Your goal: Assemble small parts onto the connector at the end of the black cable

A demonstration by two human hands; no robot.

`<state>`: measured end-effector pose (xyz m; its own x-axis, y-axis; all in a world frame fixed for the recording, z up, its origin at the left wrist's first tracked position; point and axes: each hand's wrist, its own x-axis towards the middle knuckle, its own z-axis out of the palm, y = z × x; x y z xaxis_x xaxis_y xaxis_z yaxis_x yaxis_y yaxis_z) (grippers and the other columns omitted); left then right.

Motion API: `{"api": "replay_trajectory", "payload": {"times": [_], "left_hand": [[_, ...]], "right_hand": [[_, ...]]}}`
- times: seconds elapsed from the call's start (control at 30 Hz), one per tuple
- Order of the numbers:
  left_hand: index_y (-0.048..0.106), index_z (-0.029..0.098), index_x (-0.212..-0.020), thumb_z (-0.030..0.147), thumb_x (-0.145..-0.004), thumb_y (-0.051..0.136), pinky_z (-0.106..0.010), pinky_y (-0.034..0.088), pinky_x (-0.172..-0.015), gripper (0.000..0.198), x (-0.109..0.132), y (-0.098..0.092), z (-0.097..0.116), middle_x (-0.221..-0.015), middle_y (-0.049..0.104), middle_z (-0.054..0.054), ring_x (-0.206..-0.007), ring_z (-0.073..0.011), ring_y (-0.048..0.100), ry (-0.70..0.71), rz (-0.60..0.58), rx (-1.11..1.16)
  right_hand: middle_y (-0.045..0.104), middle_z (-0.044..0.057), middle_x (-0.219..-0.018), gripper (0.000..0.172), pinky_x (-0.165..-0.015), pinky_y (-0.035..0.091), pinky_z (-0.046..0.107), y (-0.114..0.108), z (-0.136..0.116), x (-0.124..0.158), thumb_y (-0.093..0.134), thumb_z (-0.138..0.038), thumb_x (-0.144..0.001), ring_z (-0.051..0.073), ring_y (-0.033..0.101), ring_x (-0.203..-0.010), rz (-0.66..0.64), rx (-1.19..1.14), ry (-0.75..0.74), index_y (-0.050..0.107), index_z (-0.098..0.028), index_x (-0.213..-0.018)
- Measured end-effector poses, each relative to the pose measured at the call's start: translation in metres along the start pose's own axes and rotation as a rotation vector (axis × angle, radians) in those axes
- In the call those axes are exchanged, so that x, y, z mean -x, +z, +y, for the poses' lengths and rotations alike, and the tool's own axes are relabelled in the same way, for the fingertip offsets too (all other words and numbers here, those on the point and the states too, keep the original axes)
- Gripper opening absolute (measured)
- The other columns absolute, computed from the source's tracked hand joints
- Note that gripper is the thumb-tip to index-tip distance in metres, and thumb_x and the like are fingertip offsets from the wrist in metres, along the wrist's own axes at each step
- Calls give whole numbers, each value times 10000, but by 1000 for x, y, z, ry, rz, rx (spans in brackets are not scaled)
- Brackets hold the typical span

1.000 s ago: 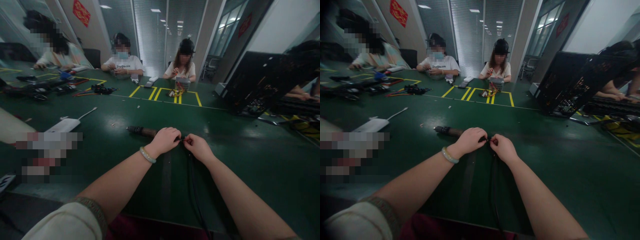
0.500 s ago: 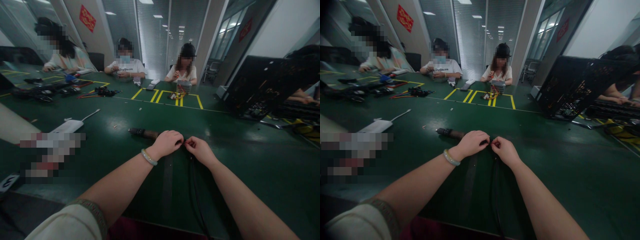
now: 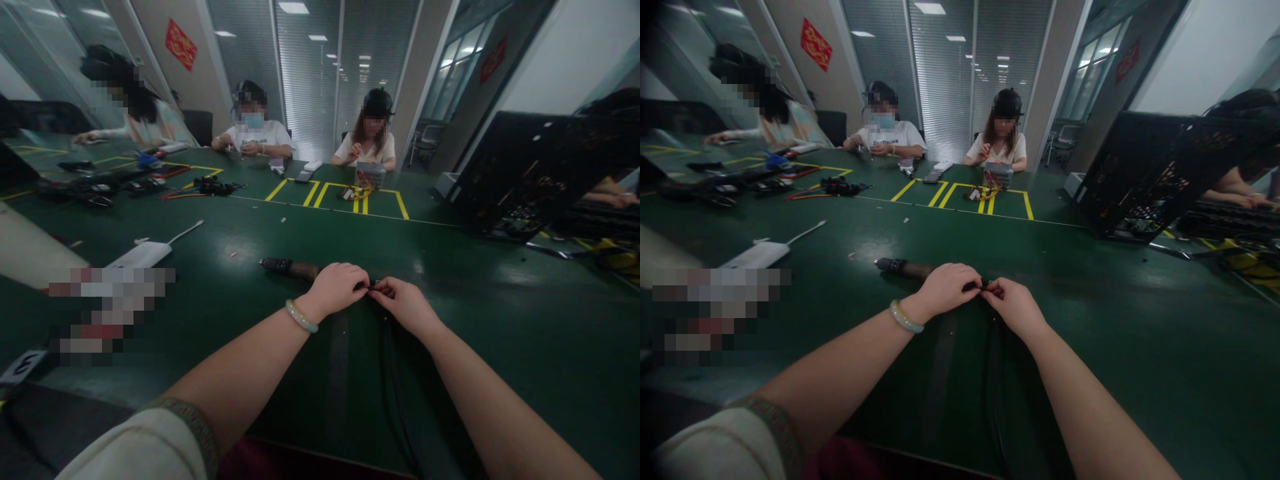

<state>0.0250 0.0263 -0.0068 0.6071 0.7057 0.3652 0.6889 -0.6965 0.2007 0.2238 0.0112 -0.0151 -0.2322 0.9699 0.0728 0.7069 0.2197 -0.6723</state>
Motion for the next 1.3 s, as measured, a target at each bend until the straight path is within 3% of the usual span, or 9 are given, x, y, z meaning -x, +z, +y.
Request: {"api": "replay_trajectory", "payload": {"times": [0.47,1.3], "left_hand": [[584,229,-934,363,-887,584,-334,422,-791,141,0,1,0,-926,644,3,-892,-190,592,-44,-3,-12],[562,213,-969,309,-838,611,-336,444,-790,170,1,-5,3,-951,635,-14,-901,-198,597,-31,17,20]], "right_hand": [[695,7,-749,196,-561,442,263,1,5,-2,609,-405,-817,173,630,-637,14,-69,28,667,-218,-821],[678,-3,-732,213,-550,419,254,-1,2,1,580,-409,-841,165,613,-628,-18,-85,32,641,-206,-819]]}}
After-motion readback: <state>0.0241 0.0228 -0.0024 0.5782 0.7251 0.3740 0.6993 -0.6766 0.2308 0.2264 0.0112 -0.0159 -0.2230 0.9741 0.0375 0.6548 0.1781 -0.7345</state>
